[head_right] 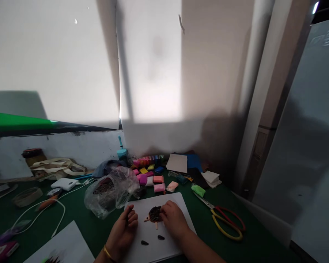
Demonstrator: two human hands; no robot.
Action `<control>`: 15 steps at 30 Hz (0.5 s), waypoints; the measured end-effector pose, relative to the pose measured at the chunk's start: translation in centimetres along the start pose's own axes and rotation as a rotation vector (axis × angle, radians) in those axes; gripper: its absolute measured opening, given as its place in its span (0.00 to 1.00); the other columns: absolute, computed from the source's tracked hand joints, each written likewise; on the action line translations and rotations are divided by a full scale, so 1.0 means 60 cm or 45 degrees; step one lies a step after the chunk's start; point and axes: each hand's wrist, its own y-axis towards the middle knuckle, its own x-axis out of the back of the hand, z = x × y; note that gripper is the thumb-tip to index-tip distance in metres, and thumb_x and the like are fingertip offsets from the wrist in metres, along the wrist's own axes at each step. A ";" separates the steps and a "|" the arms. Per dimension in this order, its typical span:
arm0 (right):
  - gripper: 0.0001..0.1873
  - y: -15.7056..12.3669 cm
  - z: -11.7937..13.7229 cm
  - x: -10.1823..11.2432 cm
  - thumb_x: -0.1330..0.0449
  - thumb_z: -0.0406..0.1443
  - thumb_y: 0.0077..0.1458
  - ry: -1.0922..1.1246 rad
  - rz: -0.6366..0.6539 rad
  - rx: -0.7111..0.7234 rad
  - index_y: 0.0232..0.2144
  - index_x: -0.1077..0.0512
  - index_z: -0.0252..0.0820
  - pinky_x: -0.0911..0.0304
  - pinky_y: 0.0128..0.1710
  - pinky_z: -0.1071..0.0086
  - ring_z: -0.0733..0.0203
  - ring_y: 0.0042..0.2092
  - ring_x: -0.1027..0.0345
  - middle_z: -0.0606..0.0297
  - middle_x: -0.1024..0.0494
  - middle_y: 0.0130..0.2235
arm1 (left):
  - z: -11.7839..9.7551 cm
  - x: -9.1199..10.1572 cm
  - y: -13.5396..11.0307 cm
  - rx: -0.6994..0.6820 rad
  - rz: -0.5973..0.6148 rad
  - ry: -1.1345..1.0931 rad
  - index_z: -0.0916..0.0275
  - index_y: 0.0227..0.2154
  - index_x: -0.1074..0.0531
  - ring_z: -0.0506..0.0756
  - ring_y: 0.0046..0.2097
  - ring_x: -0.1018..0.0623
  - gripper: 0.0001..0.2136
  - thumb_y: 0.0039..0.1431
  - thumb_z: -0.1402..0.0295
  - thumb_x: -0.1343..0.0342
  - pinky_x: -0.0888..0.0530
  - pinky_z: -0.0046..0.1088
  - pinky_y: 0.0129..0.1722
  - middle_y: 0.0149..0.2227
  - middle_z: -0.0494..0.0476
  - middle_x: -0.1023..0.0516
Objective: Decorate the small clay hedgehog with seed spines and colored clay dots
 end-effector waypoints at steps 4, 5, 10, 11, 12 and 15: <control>0.06 0.000 -0.004 0.000 0.45 0.31 0.51 0.004 -0.028 -0.004 0.31 0.28 0.44 0.43 0.40 0.70 0.61 0.41 0.37 0.64 0.30 0.35 | 0.000 -0.001 -0.001 -0.011 -0.002 0.024 0.64 0.34 0.36 0.42 0.19 0.42 0.04 0.62 0.70 0.52 0.46 0.15 0.15 0.22 0.43 0.46; 0.07 -0.001 -0.004 0.001 0.46 0.31 0.51 0.007 -0.030 -0.003 0.31 0.28 0.44 0.43 0.40 0.70 0.61 0.41 0.37 0.64 0.30 0.36 | 0.001 -0.001 -0.001 -0.007 0.003 0.020 0.64 0.34 0.36 0.42 0.19 0.42 0.04 0.62 0.70 0.52 0.46 0.15 0.15 0.21 0.43 0.46; 0.08 -0.005 0.004 0.008 0.47 0.33 0.53 0.029 -0.031 0.012 0.32 0.28 0.44 0.42 0.40 0.70 0.61 0.39 0.36 0.64 0.30 0.35 | 0.002 0.002 0.000 0.016 -0.001 -0.032 0.64 0.32 0.35 0.42 0.18 0.42 0.05 0.62 0.68 0.53 0.45 0.15 0.14 0.20 0.43 0.46; 0.07 -0.005 0.005 0.009 0.47 0.33 0.53 0.033 -0.033 0.012 0.31 0.29 0.44 0.42 0.40 0.69 0.61 0.39 0.36 0.64 0.30 0.35 | 0.002 0.004 0.001 0.014 -0.002 -0.040 0.64 0.32 0.35 0.42 0.18 0.41 0.05 0.62 0.68 0.52 0.44 0.14 0.14 0.20 0.43 0.45; 0.07 -0.006 0.005 0.009 0.48 0.33 0.54 0.036 -0.032 0.013 0.31 0.29 0.43 0.42 0.39 0.69 0.61 0.39 0.36 0.64 0.30 0.35 | 0.002 0.005 0.001 0.015 -0.004 -0.042 0.64 0.32 0.35 0.42 0.18 0.39 0.05 0.62 0.69 0.52 0.41 0.15 0.15 0.20 0.44 0.43; 0.08 -0.007 0.006 0.010 0.49 0.34 0.55 0.037 -0.030 0.020 0.31 0.29 0.43 0.41 0.39 0.68 0.60 0.39 0.36 0.63 0.30 0.35 | 0.000 0.003 0.000 0.000 -0.096 -0.028 0.65 0.34 0.32 0.45 0.22 0.30 0.05 0.61 0.69 0.50 0.29 0.19 0.22 0.23 0.49 0.33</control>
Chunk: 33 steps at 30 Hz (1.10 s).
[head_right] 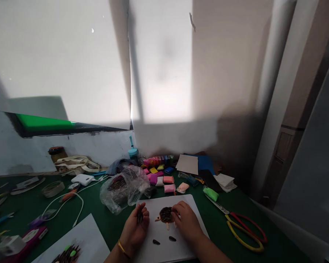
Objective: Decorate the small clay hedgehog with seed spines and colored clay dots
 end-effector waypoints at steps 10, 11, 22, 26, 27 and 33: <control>0.11 0.009 0.062 0.014 0.51 0.36 0.58 -0.051 0.010 0.199 0.35 0.28 0.45 0.40 0.41 0.64 0.57 0.40 0.36 0.60 0.29 0.36 | 0.023 -0.035 -0.028 0.104 0.168 -0.075 0.68 0.44 0.30 0.62 0.56 0.32 0.13 0.62 0.66 0.53 0.30 0.40 0.52 0.51 0.69 0.28; 0.11 0.013 0.070 0.013 0.51 0.35 0.58 -0.056 0.012 0.220 0.35 0.28 0.45 0.41 0.41 0.64 0.57 0.40 0.37 0.60 0.29 0.36 | 0.028 -0.037 -0.029 0.126 0.181 -0.077 0.68 0.44 0.30 0.62 0.56 0.32 0.13 0.62 0.65 0.53 0.30 0.40 0.52 0.50 0.69 0.28; 0.06 0.041 0.080 0.005 0.47 0.32 0.54 -0.069 0.058 0.181 0.28 0.30 0.42 0.42 0.36 0.70 0.62 0.36 0.36 0.64 0.30 0.34 | 0.044 -0.040 -0.040 0.355 0.297 0.048 0.69 0.45 0.31 0.59 0.50 0.26 0.15 0.62 0.64 0.52 0.30 0.36 0.51 0.44 0.68 0.24; 0.11 0.039 0.043 0.013 0.51 0.38 0.58 0.058 -0.055 0.049 0.33 0.30 0.42 0.40 0.33 0.70 0.61 0.33 0.35 0.64 0.29 0.31 | 0.025 -0.042 -0.036 0.315 0.241 0.076 0.70 0.49 0.34 0.61 0.55 0.30 0.17 0.61 0.64 0.51 0.29 0.36 0.50 0.50 0.70 0.28; 0.13 0.039 0.028 0.015 0.52 0.40 0.58 0.086 -0.083 -0.005 0.36 0.30 0.43 0.40 0.33 0.69 0.61 0.33 0.35 0.63 0.28 0.32 | 0.018 -0.040 -0.033 0.268 0.234 0.067 0.70 0.50 0.35 0.61 0.56 0.31 0.18 0.61 0.64 0.51 0.29 0.36 0.51 0.51 0.69 0.29; 0.17 0.026 -0.060 0.004 0.52 0.43 0.56 0.230 -0.074 -0.176 0.42 0.31 0.43 0.37 0.42 0.64 0.54 0.45 0.32 0.57 0.26 0.43 | -0.009 -0.009 -0.002 0.018 0.071 -0.012 0.68 0.50 0.34 0.60 0.54 0.29 0.15 0.63 0.67 0.55 0.27 0.38 0.50 0.50 0.69 0.27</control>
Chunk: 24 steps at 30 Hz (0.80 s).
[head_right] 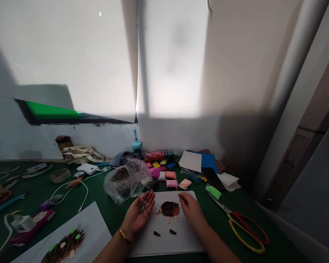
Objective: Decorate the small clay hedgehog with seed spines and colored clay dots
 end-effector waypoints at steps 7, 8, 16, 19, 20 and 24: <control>0.09 -0.013 0.001 -0.003 0.49 0.41 0.52 -0.072 0.094 -0.052 0.32 0.32 0.44 0.40 0.32 0.70 0.60 0.33 0.33 0.66 0.26 0.31 | 0.003 0.010 0.003 -0.040 -0.013 -0.017 0.70 0.47 0.32 0.61 0.54 0.29 0.14 0.61 0.68 0.52 0.27 0.37 0.49 0.50 0.70 0.28; 0.08 -0.016 0.007 -0.001 0.49 0.39 0.51 -0.104 0.105 -0.039 0.31 0.32 0.44 0.40 0.31 0.70 0.61 0.32 0.34 0.66 0.27 0.30 | 0.003 0.010 0.002 -0.041 -0.013 -0.014 0.69 0.46 0.32 0.61 0.54 0.29 0.14 0.61 0.68 0.52 0.26 0.37 0.49 0.50 0.70 0.28; 0.07 -0.031 0.037 -0.001 0.48 0.36 0.49 -0.140 0.282 -0.017 0.31 0.30 0.45 0.40 0.32 0.72 0.62 0.33 0.33 0.67 0.25 0.32 | 0.005 0.009 0.002 -0.035 -0.023 0.012 0.68 0.47 0.33 0.60 0.53 0.28 0.14 0.62 0.67 0.52 0.26 0.36 0.48 0.49 0.69 0.27; 0.09 -0.033 0.040 0.002 0.48 0.36 0.50 -0.119 0.304 -0.030 0.33 0.29 0.45 0.40 0.34 0.71 0.60 0.36 0.32 0.66 0.24 0.35 | 0.006 0.008 0.000 -0.038 -0.027 0.019 0.68 0.47 0.33 0.60 0.53 0.28 0.14 0.61 0.66 0.52 0.26 0.36 0.48 0.49 0.69 0.27; 0.09 -0.033 0.041 0.004 0.48 0.36 0.50 -0.116 0.298 -0.040 0.33 0.29 0.45 0.40 0.34 0.71 0.60 0.36 0.32 0.66 0.24 0.35 | 0.007 0.008 0.000 -0.041 -0.025 0.023 0.68 0.46 0.32 0.60 0.53 0.28 0.14 0.61 0.66 0.52 0.26 0.36 0.48 0.49 0.69 0.27; 0.09 -0.034 0.041 0.009 0.47 0.37 0.51 -0.165 0.293 -0.041 0.32 0.27 0.46 0.41 0.35 0.71 0.60 0.38 0.32 0.65 0.23 0.36 | 0.007 0.008 0.001 -0.043 -0.016 0.031 0.69 0.46 0.32 0.60 0.54 0.29 0.14 0.61 0.66 0.51 0.26 0.36 0.49 0.51 0.69 0.29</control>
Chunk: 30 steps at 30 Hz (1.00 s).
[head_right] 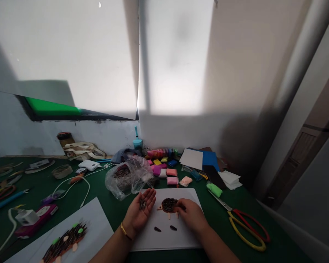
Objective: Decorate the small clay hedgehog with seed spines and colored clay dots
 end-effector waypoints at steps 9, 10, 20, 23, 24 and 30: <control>0.11 0.003 -0.013 -0.010 0.46 0.35 0.50 -0.067 -0.013 0.035 0.34 0.26 0.47 0.41 0.41 0.70 0.60 0.41 0.32 0.65 0.24 0.38 | 0.000 -0.003 -0.002 0.013 -0.003 -0.005 0.69 0.44 0.32 0.61 0.54 0.30 0.13 0.62 0.66 0.52 0.26 0.36 0.48 0.51 0.69 0.29; 0.11 0.002 -0.013 -0.010 0.46 0.35 0.50 -0.068 -0.016 0.032 0.34 0.26 0.47 0.41 0.41 0.70 0.59 0.41 0.32 0.65 0.24 0.38 | 0.000 -0.002 -0.001 0.009 -0.007 -0.004 0.69 0.45 0.32 0.61 0.55 0.30 0.13 0.61 0.66 0.52 0.26 0.36 0.48 0.51 0.69 0.29; 0.09 0.001 0.000 -0.006 0.46 0.34 0.48 -0.196 -0.001 0.120 0.30 0.26 0.45 0.41 0.40 0.69 0.59 0.40 0.33 0.64 0.24 0.35 | 0.001 0.006 0.006 -0.003 0.004 0.013 0.69 0.44 0.31 0.61 0.55 0.30 0.13 0.61 0.66 0.51 0.27 0.36 0.49 0.50 0.69 0.28; 0.09 0.001 -0.004 -0.011 0.47 0.33 0.49 -0.215 -0.003 0.142 0.30 0.26 0.45 0.41 0.41 0.68 0.58 0.41 0.34 0.63 0.24 0.36 | 0.002 0.005 0.006 -0.008 -0.014 0.016 0.69 0.43 0.31 0.61 0.54 0.30 0.13 0.61 0.66 0.50 0.26 0.35 0.48 0.50 0.69 0.28; 0.09 0.001 -0.005 -0.012 0.47 0.33 0.49 -0.217 0.001 0.154 0.30 0.26 0.45 0.41 0.41 0.68 0.58 0.41 0.34 0.63 0.24 0.36 | 0.002 0.005 0.006 -0.008 -0.015 0.015 0.69 0.43 0.31 0.61 0.54 0.30 0.13 0.60 0.66 0.50 0.26 0.35 0.48 0.50 0.69 0.28; 0.09 0.001 -0.005 -0.013 0.48 0.33 0.49 -0.205 0.017 0.197 0.29 0.26 0.44 0.42 0.43 0.68 0.58 0.42 0.34 0.63 0.25 0.35 | 0.002 0.000 0.000 -0.011 -0.033 0.012 0.69 0.43 0.31 0.61 0.54 0.30 0.13 0.60 0.65 0.50 0.26 0.36 0.48 0.51 0.69 0.28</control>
